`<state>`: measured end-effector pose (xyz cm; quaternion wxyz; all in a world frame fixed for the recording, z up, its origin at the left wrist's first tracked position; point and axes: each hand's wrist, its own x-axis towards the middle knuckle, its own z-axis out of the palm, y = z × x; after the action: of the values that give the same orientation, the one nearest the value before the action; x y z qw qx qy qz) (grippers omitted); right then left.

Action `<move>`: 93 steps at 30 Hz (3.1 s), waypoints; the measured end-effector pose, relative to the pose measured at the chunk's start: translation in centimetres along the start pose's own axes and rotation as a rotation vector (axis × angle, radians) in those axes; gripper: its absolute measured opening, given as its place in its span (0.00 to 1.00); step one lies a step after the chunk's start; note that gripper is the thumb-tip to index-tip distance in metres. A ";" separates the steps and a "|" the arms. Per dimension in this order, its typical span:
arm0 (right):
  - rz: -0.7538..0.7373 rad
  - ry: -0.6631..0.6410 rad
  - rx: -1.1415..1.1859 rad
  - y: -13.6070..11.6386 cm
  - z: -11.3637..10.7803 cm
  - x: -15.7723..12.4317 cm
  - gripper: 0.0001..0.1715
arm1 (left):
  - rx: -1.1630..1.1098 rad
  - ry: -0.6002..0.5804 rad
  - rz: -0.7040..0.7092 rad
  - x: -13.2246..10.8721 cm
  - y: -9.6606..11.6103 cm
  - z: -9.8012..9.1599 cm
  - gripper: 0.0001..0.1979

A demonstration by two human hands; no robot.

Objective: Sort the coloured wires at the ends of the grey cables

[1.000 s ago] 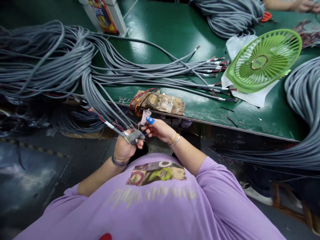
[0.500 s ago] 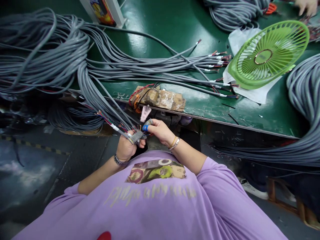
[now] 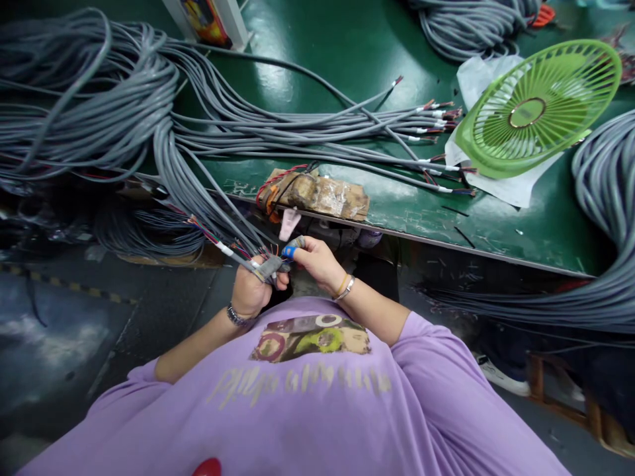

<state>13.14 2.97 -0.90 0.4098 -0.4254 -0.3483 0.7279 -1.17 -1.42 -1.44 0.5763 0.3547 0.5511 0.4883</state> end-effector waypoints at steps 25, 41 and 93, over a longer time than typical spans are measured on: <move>-0.232 0.196 0.110 -0.1 0.2 3.4 0.31 | -0.119 -0.210 -0.110 2.1 3.0 0.2 0.16; 0.001 0.024 0.375 -0.7 1.5 3.9 0.34 | -0.143 -0.196 -0.083 2.4 2.1 0.3 0.15; 0.234 -0.224 0.158 -0.9 -1.5 2.2 0.31 | -0.071 0.005 0.063 -0.4 0.5 0.6 0.16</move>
<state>14.11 5.58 -1.46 0.3132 -0.3458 -0.2813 0.8386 -0.63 -1.55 -0.75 0.5714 0.3499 0.5234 0.5264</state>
